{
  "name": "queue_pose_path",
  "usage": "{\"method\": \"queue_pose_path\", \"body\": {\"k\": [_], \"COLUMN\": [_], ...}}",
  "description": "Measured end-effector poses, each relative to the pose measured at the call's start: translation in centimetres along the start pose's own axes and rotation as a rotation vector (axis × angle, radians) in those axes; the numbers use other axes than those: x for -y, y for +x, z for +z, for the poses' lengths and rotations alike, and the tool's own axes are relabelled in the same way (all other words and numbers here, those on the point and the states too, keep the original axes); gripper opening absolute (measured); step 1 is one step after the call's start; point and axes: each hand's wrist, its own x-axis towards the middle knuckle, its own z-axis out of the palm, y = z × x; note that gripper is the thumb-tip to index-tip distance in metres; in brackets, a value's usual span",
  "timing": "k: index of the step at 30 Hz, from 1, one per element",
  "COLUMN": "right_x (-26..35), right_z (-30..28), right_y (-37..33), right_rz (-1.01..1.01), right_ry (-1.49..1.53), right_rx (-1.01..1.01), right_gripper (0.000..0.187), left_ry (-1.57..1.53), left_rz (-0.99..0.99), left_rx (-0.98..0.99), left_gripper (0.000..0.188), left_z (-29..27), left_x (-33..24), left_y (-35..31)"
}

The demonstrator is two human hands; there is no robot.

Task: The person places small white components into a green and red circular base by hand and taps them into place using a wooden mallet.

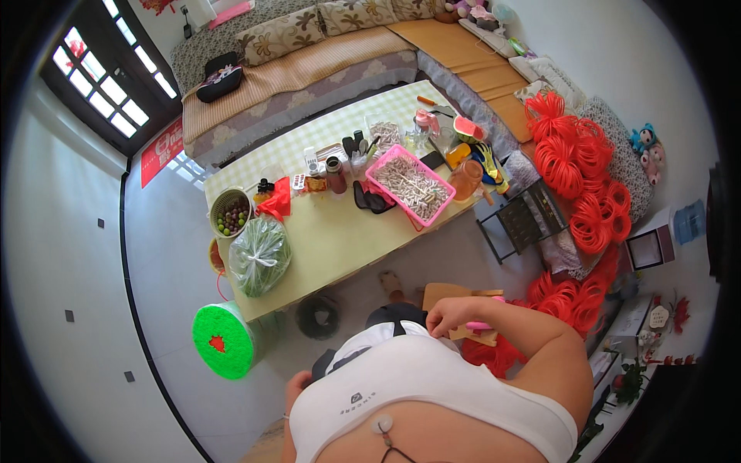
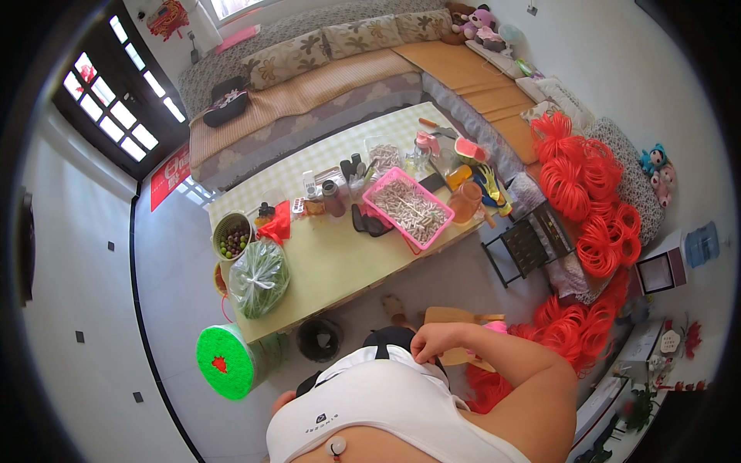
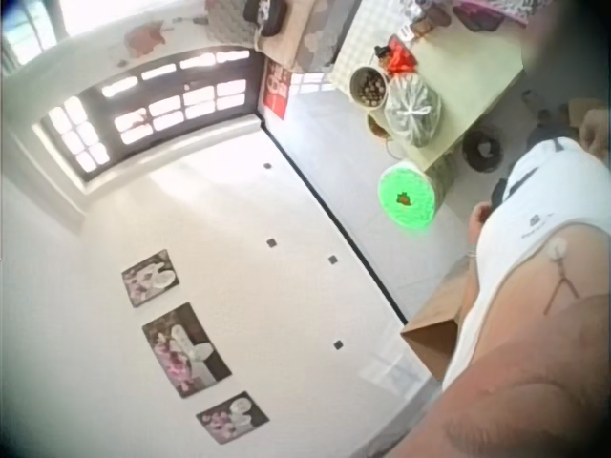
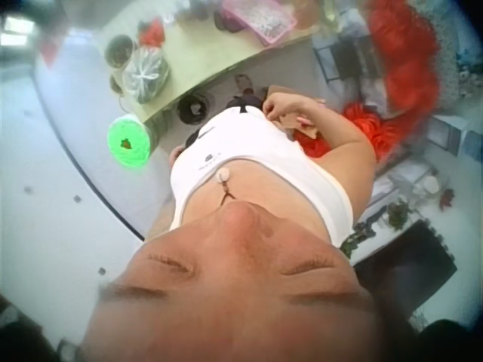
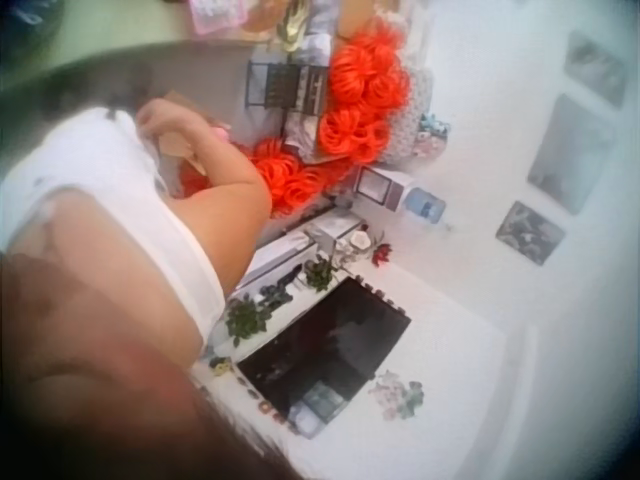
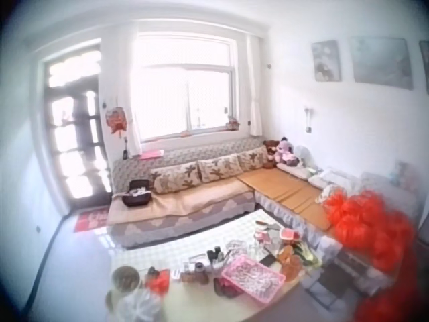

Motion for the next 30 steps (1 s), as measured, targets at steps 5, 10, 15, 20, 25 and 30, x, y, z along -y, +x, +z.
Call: {"method": "queue_pose_path", "body": {"k": [5,10,15,20,25,30], "right_x": [1.3,3.6,3.0,0.6,-1.0,-1.5], "right_z": [0.3,1.0,0.5,0.0,-0.1,0.1], "right_y": [-0.5,-2.2,-2.6,-2.4,-2.3,-1.7], "right_rz": [-0.165,-0.014,0.081,0.127,0.173,0.225], "right_ry": [-0.221,-0.191,-0.191,0.009,0.106,0.091], "right_rx": [-0.123,-0.002,0.075,0.111,0.161,0.293], "right_gripper": [0.016,0.021,0.024,0.024,0.022,0.019], "left_ry": [-0.011,0.182,0.185,0.266,0.345,0.016], "left_rz": [0.043,0.012,0.025,0.063,0.144,-0.045], "left_rx": [-0.026,0.060,0.040,0.148,0.340,0.319], "left_gripper": [0.013,0.018,0.020,0.021,0.022,0.023], "left_z": [-2.5,-6.3,-6.5,-7.3,-8.1,-4.5], "left_x": [1.4,8.6,9.2,10.7,13.4,1.2], "left_y": [-3.0,-3.4,-3.8,-3.6,-2.8,-4.9]}}
